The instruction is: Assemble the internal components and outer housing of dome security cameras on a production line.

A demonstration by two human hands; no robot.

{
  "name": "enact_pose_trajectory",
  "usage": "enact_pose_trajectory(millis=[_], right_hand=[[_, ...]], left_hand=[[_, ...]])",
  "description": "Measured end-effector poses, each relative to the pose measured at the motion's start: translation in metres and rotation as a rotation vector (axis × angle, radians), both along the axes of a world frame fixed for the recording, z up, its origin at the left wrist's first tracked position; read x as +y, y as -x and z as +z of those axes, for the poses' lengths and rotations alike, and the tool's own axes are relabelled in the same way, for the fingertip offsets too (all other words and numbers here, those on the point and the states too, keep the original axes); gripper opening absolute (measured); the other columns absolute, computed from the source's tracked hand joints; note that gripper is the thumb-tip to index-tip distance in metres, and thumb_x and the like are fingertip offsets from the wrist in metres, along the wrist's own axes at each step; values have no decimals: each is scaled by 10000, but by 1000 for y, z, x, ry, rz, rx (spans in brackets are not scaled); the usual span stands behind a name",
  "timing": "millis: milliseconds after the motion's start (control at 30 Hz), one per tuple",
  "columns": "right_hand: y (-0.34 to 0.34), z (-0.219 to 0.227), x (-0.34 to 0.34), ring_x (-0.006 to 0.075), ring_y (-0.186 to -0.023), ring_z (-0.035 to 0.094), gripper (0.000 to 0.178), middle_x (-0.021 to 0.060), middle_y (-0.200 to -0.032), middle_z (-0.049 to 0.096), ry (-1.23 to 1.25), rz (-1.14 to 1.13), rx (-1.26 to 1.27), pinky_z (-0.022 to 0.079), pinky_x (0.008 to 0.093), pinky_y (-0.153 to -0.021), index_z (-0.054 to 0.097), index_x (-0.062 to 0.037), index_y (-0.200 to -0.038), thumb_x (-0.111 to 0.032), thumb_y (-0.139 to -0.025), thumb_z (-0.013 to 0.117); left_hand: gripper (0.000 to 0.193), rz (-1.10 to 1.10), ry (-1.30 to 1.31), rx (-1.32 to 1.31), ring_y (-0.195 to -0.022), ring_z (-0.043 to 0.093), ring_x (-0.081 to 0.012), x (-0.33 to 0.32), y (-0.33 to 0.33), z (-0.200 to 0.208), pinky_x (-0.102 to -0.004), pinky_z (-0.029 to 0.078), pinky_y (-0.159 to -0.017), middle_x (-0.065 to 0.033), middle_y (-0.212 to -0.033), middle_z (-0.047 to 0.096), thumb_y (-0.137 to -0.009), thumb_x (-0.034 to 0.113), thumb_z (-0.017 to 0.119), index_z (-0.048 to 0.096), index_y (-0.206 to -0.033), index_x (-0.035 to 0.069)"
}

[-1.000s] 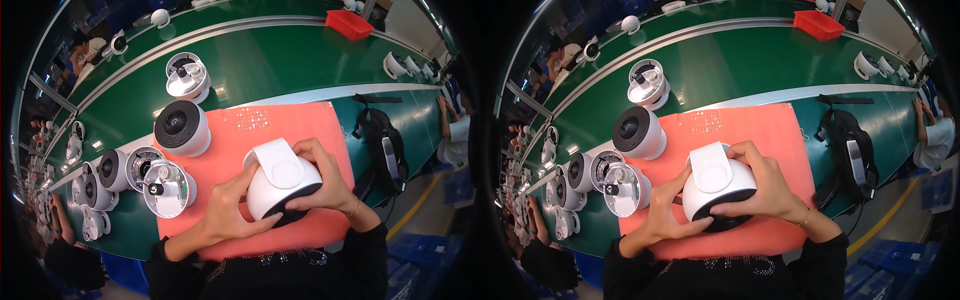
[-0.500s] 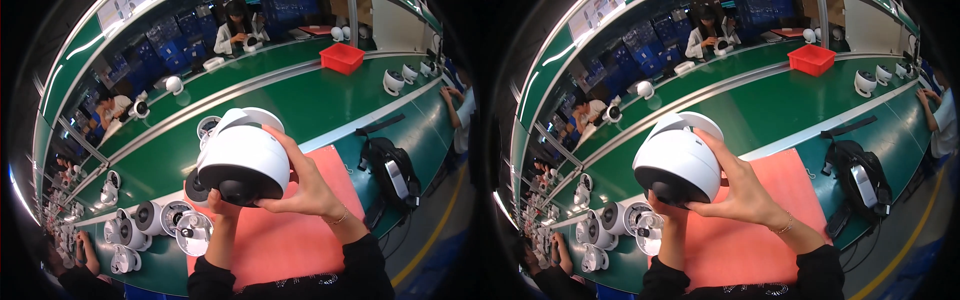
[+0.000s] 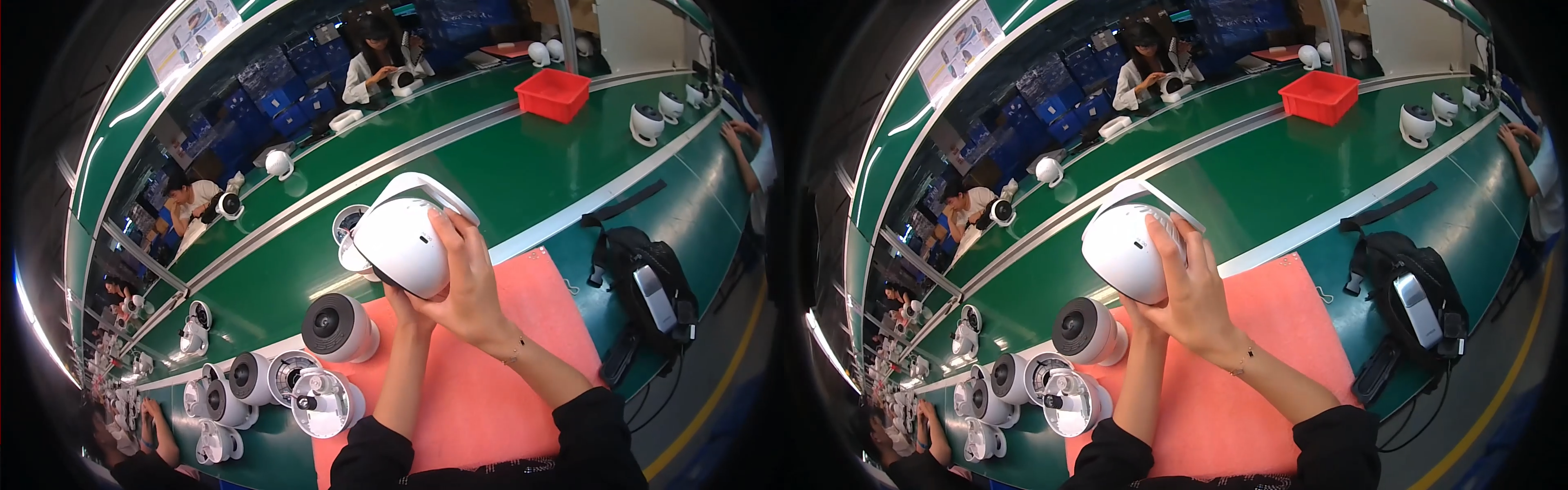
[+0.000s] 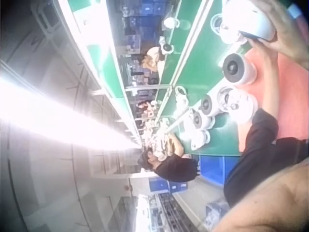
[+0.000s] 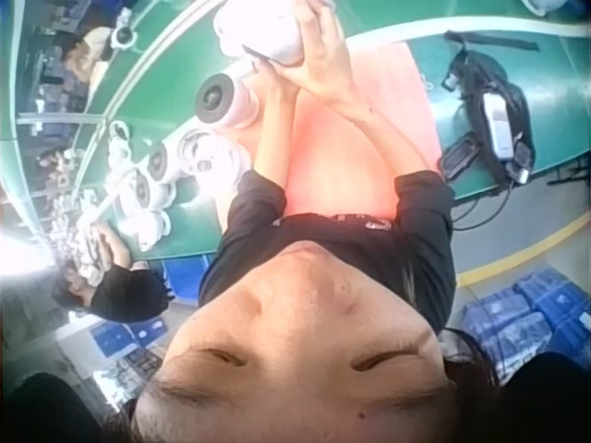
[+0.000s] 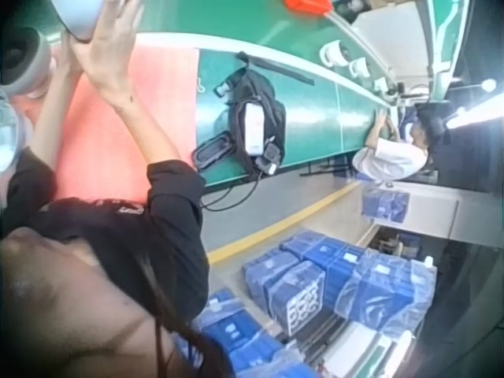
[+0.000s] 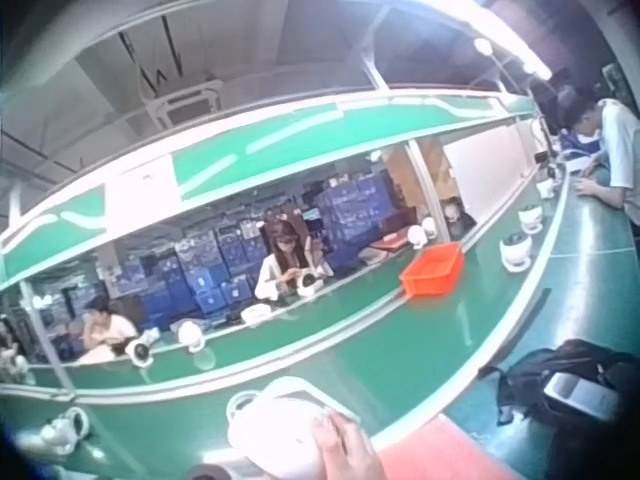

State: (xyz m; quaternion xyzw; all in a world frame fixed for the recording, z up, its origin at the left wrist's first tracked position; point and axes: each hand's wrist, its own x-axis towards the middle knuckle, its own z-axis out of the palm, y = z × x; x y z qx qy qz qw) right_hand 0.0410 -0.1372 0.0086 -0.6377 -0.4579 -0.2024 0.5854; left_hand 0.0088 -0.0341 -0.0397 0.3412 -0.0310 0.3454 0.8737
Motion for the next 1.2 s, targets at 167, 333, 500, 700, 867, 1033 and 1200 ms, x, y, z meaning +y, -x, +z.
enact_pose_trajectory(millis=[167, 333, 500, 700, 867, 1033, 1200], right_hand=[[-15, -13, 11, 368, -1130, 389, 928, 198, -1241, 360, -50, -60, 47, 367, 435, -932, 267, -53, -1329, -113, -558, 780], [-29, -23, 16, 338, -1137, 398, 904, 185, -1219, 386, -34, -105, 179, 381, 418, -926, 264, -35, -1321, -132, -581, 774], [-77, -51, 23, 278, -1032, 519, 769, 138, -1168, 478, -322, 397, 973, 423, 435, -903, 312, -53, -1297, -249, -692, 745], [-119, -91, 22, 279, -1176, 420, 716, 108, -1282, 363, -293, 468, 1402, 393, 408, -963, 279, -125, -1319, -404, -777, 653], [-133, -101, 20, 292, -1195, 403, 752, 134, -1298, 337, -294, 425, 1367, 363, 405, -1000, 255, -95, -1325, -435, -782, 649], [-143, -106, 17, 304, -1205, 386, 721, 147, -1292, 331, -380, 494, 1317, 326, 415, -1029, 250, -64, -1318, -392, -805, 635], [-161, -107, 21, 316, -1226, 351, 728, 159, -1303, 324, -428, 439, 1290, 318, 415, -1019, 215, -114, -1348, -344, -810, 648]], left_hand=[[593, -36, -19, 87, -1190, 424, -292, 2, -14, 1, -435, 392, -970, -98, -1329, 390, -887, 507, 373, 319, -1333, 121], [593, -118, 95, 237, -1208, 401, -299, 7, -28, -5, -471, 392, -966, -88, -1334, 384, -896, 547, 327, 328, -1330, 143], [858, -59, 532, 421, -1244, 328, -341, 14, -38, 2, -539, 329, -986, -190, -1348, 263, -806, 439, 603, 85, -1380, 68], [674, 197, 345, 378, -1226, 365, -283, 95, -40, -72, -473, 335, -967, -136, -1317, 341, -813, 249, 650, 230, -1323, 115], [615, 529, 272, 332, -1126, 477, -219, 78, -47, -67, -315, 409, -933, -113, -1251, 421, -849, 134, 590, 220, -1335, 68], [544, 468, 50, 441, -944, 589, -221, 75, -19, -37, -296, 508, -807, -150, -1059, 555, -824, 379, 607, 450, -1200, 18], [595, 383, -27, 598, -786, 635, -211, 65, 7, 13, -261, 537, -660, -195, -935, 602, -804, 472, 560, 501, -1132, -22]])
